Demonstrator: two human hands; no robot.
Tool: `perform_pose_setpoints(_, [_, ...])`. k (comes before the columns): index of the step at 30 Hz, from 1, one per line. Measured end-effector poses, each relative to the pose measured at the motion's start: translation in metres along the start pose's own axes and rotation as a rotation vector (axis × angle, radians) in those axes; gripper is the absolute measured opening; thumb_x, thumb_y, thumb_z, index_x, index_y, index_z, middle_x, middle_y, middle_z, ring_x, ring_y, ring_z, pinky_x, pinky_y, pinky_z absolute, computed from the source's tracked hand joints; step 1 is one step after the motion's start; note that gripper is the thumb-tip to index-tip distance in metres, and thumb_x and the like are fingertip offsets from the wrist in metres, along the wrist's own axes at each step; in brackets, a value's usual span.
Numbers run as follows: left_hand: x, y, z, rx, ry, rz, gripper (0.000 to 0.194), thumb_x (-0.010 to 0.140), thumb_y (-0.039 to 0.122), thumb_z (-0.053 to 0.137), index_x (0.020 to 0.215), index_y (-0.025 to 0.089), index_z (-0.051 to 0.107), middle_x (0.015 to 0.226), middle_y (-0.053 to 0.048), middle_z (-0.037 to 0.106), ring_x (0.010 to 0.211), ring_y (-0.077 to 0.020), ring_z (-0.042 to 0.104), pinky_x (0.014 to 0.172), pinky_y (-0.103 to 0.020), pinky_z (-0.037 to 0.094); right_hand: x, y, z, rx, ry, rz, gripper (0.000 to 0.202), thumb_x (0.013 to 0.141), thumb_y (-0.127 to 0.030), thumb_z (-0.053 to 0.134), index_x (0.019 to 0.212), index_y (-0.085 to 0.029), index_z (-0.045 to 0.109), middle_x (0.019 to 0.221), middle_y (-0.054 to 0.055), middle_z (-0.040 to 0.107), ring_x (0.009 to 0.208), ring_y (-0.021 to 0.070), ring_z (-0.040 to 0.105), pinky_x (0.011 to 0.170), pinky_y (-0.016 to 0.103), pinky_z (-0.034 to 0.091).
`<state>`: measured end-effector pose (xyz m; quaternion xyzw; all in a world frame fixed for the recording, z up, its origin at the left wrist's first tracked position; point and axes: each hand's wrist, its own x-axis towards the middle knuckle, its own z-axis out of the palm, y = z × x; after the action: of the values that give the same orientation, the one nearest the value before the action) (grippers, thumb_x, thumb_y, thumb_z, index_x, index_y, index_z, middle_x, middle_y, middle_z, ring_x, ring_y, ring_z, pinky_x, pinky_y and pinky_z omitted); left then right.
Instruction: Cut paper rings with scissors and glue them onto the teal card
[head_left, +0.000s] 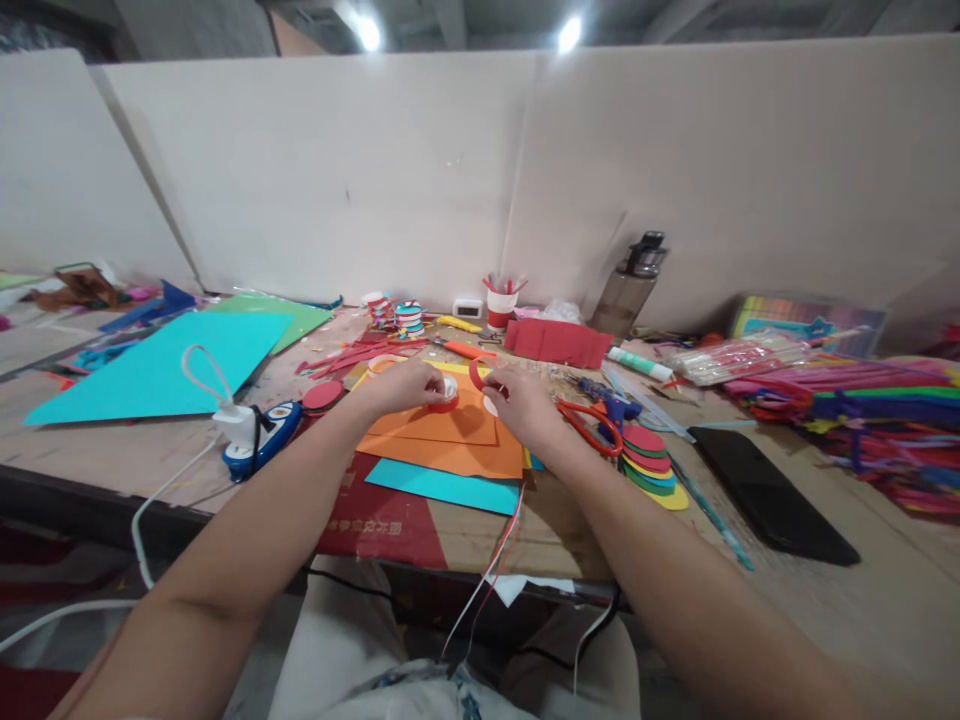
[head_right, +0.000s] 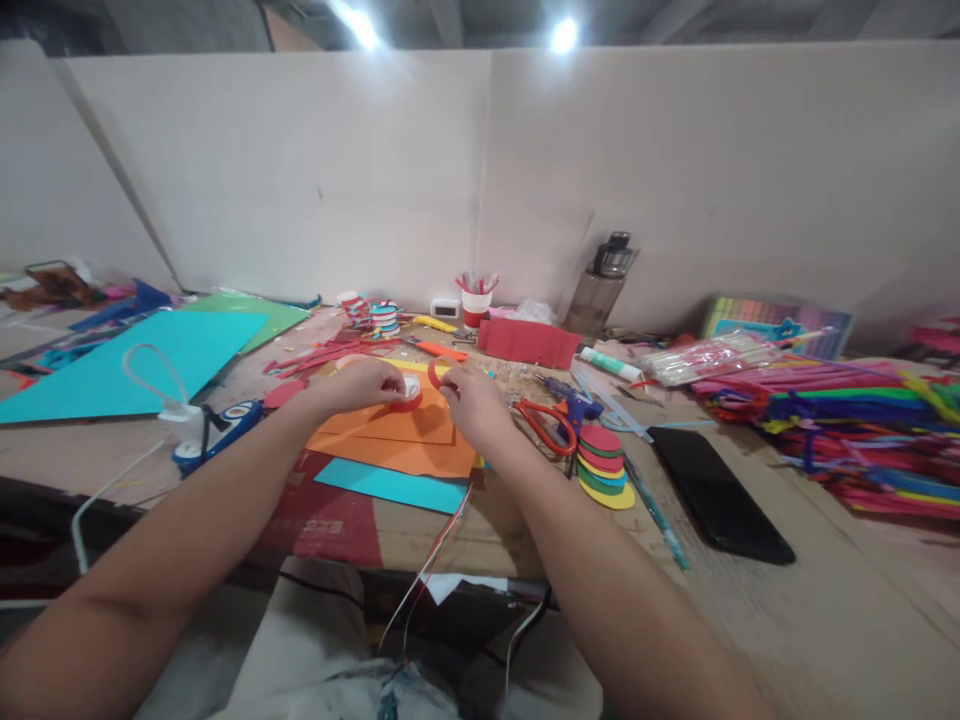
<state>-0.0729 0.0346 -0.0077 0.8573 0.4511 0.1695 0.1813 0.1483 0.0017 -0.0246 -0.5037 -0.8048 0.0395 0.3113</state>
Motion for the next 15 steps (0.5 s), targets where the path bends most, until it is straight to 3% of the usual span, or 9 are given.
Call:
perform_pose_setpoints(4, [0.002, -0.001, 0.000, -0.011, 0.028, 0.036, 0.013, 0.072, 0.026, 0.064, 0.061, 0.020, 0.068, 0.061, -0.002, 0.062, 0.056, -0.0143, 0.048, 0.059, -0.027, 0.029, 0.000, 0.001, 0.002, 0.029, 0.003, -0.011, 0.012, 0.085, -0.016, 0.057, 0.080, -0.019, 0.068, 0.084, 0.005, 0.064, 0.080, 0.0175, 0.055, 0.074, 0.029, 0.039])
perform_pose_setpoints(8, [0.003, -0.003, -0.006, -0.211, 0.215, 0.087, 0.012, 0.072, 0.028, 0.066, 0.064, 0.019, 0.067, 0.082, -0.005, 0.068, 0.077, -0.0171, 0.058, 0.065, -0.026, 0.039, -0.001, 0.002, 0.003, -0.007, 0.097, -0.005, 0.011, 0.085, -0.016, 0.058, 0.082, -0.019, 0.068, 0.092, 0.009, 0.064, 0.090, 0.0218, 0.054, 0.082, 0.034, 0.040])
perform_pose_setpoints(11, [0.002, -0.005, -0.012, -0.472, 0.337, 0.034, 0.014, 0.073, 0.027, 0.067, 0.063, 0.017, 0.064, 0.096, -0.008, 0.068, 0.094, -0.0189, 0.061, 0.077, -0.027, 0.046, -0.002, 0.002, 0.002, -0.056, 0.186, 0.012, 0.011, 0.085, -0.018, 0.058, 0.085, -0.019, 0.069, 0.096, 0.010, 0.063, 0.094, 0.0248, 0.052, 0.085, 0.038, 0.040])
perform_pose_setpoints(15, [0.002, -0.009, -0.014, -1.049, 0.339, -0.112, 0.017, 0.076, 0.030, 0.067, 0.073, 0.015, 0.060, 0.079, -0.005, 0.067, 0.077, -0.0153, 0.064, 0.079, -0.034, 0.053, -0.002, 0.002, 0.002, -0.033, 0.182, 0.012, 0.012, 0.085, -0.018, 0.055, 0.086, -0.020, 0.068, 0.095, 0.010, 0.062, 0.093, 0.0247, 0.053, 0.084, 0.038, 0.040])
